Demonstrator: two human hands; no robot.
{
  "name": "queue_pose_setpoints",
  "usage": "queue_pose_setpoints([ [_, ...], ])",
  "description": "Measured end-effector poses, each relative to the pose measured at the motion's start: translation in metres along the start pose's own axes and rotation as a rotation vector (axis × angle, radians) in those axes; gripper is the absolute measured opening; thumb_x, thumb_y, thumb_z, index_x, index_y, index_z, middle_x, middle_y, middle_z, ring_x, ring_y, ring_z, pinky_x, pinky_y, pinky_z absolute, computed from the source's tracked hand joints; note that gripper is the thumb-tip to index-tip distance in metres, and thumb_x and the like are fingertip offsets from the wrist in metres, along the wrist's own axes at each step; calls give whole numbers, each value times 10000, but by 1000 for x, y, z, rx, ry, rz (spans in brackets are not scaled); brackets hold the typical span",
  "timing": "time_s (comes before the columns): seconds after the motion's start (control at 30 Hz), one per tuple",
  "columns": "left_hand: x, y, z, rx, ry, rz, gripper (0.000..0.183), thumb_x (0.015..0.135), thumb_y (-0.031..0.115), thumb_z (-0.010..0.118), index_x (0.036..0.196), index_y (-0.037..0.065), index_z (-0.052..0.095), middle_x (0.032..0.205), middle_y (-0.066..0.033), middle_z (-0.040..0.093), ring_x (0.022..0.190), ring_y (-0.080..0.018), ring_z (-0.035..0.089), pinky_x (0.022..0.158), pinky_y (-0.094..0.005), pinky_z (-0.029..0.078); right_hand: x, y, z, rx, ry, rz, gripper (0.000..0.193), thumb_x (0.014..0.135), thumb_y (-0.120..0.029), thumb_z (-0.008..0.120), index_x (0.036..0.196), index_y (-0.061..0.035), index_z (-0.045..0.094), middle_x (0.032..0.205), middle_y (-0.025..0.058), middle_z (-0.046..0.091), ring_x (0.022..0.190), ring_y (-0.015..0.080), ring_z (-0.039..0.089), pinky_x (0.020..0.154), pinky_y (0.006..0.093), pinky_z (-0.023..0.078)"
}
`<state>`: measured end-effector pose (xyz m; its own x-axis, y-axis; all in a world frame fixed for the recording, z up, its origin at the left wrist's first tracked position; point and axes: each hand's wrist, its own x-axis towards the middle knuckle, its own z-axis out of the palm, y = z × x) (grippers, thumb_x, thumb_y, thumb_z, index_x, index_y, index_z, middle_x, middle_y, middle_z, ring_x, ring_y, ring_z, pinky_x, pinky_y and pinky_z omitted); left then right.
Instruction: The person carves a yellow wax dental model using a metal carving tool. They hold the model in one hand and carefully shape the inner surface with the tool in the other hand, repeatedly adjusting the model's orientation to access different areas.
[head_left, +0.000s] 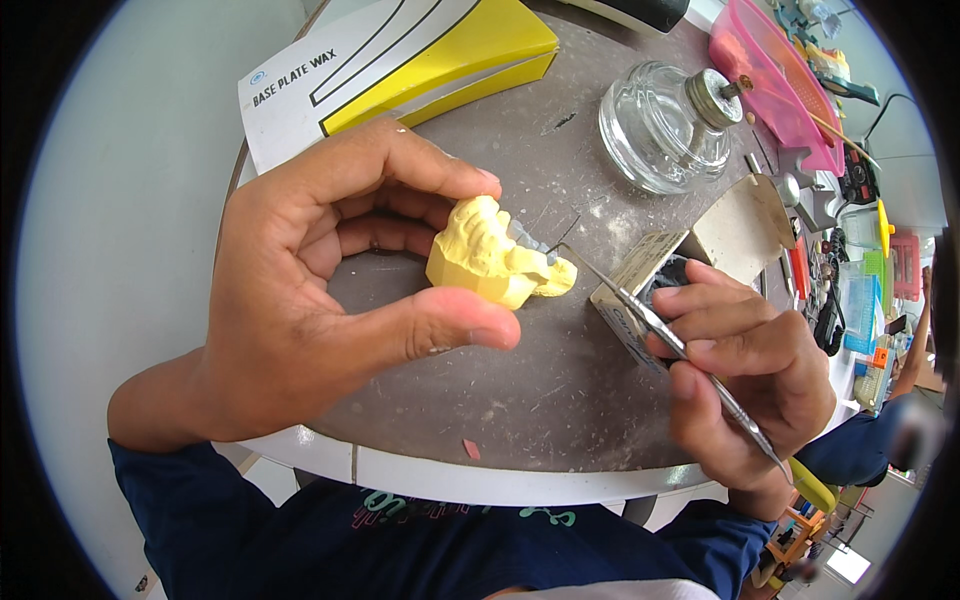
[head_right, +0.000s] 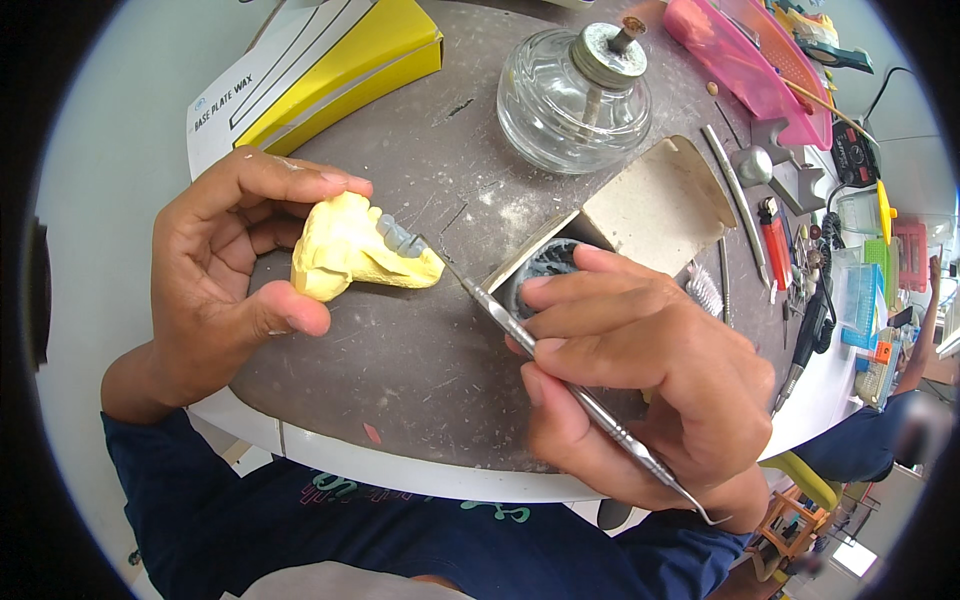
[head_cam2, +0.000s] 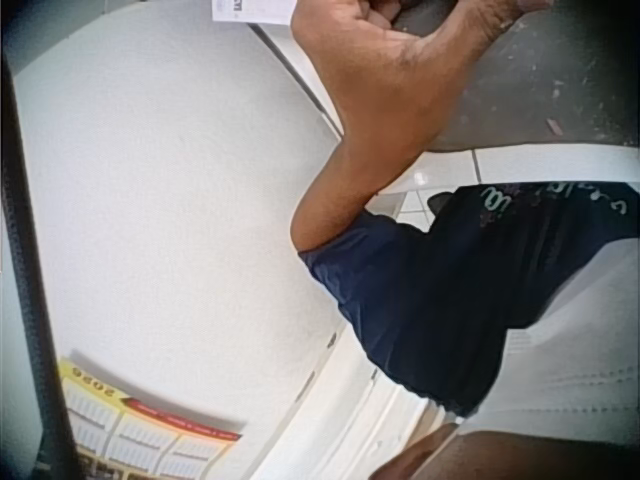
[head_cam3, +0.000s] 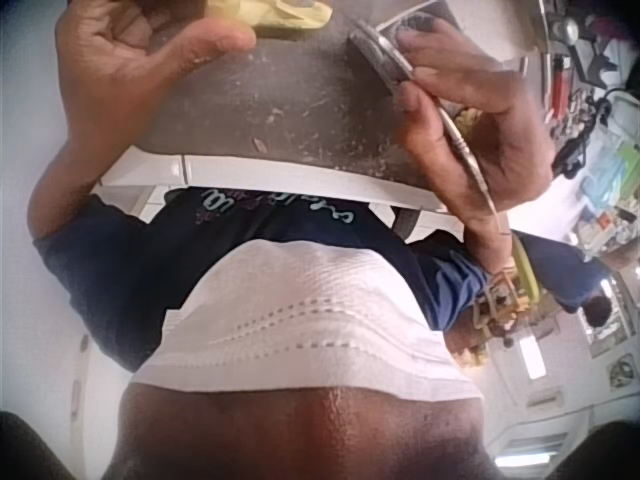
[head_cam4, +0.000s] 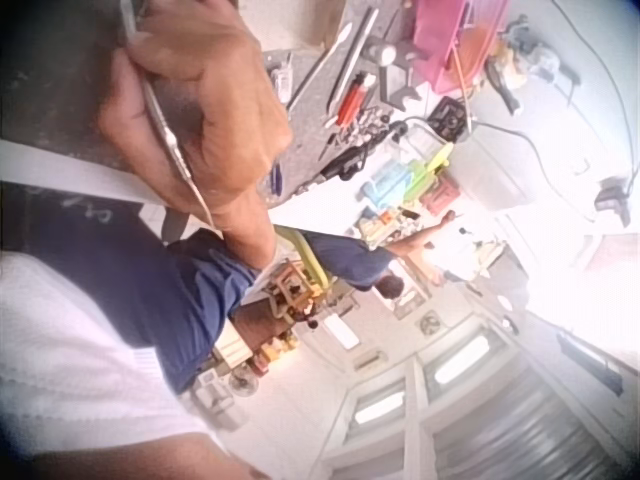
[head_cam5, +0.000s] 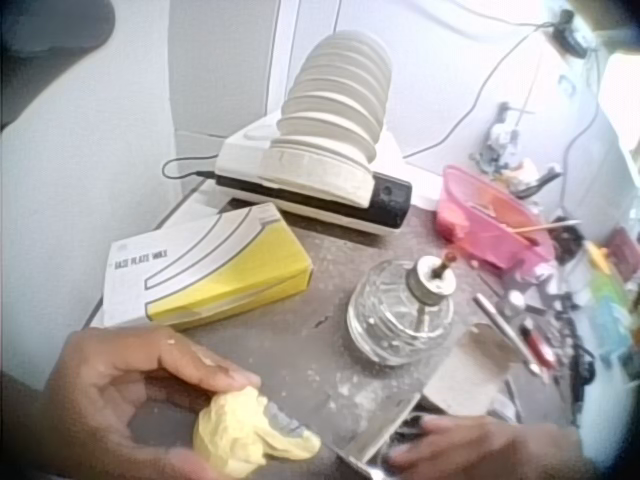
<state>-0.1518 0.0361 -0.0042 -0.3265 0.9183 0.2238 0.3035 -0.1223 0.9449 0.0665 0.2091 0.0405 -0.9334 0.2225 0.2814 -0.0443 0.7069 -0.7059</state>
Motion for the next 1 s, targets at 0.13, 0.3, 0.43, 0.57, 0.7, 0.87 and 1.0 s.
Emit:
queue_pose_setpoints([
  [0.13, 0, 1, 0, 2, 1, -5, 714, 677, 468, 839, 1131, -12, 567, 1130, -196, 638, 1082, -240, 643, 938, -330, 520, 0, 0, 1, 15, -4, -5, 146, 819, -12, 649, 909, -28, 535, 832, 162, 684, 981, 318, 675, 1030, 541, 402],
  [0.3, 1, 1, 0, 4, 0, -6, 714, 677, 468, 838, 1131, -13, 567, 1130, -195, 638, 1078, -239, 646, 935, -327, 522, 0, 1, 0, -3, 0, -3, 147, 822, -9, 646, 915, -31, 534, 842, 158, 682, 985, 316, 674, 1027, 540, 405],
  [0.43, 0, 1, 0, 12, 1, -1, 715, 674, 469, 839, 1130, -12, 569, 1132, -194, 639, 1071, -240, 649, 933, -326, 523, 1, 0, -2, -12, -25, -3, 149, 824, -9, 647, 918, -34, 533, 848, 156, 682, 993, 312, 674, 1027, 540, 407],
  [0.57, 0, 0, 0, 7, 1, 5, 717, 671, 468, 841, 1130, -11, 570, 1133, -194, 639, 1072, -238, 649, 933, -325, 522, 1, 0, -2, -14, -19, 3, 150, 826, -12, 650, 916, -37, 533, 844, 153, 684, 997, 311, 673, 1030, 540, 406],
  [0.7, 0, 0, 0, -1, 3, 6, 719, 664, 466, 845, 1128, -11, 572, 1134, -193, 639, 1077, -238, 646, 936, -325, 521, 0, 1, -1, 5, -1, 7, 152, 827, -13, 655, 915, -37, 534, 844, 153, 686, 995, 312, 674, 1031, 540, 405],
  [0.87, 0, 0, 0, -2, -4, 12, 725, 657, 460, 850, 1130, -14, 572, 1131, -190, 639, 1080, -241, 644, 942, -329, 519, 1, 0, -1, -9, -10, -5, 153, 823, -14, 661, 911, -35, 537, 845, 160, 687, 989, 312, 676, 1026, 539, 409],
  [1.0, 1, 0, 0, 3, -10, 20, 732, 653, 454, 854, 1134, -19, 569, 1129, -187, 637, 1087, -246, 641, 945, -333, 520, 1, 1, -1, 1, -3, -9, 151, 820, -9, 658, 910, -33, 539, 846, 163, 687, 987, 315, 676, 1025, 538, 408],
])
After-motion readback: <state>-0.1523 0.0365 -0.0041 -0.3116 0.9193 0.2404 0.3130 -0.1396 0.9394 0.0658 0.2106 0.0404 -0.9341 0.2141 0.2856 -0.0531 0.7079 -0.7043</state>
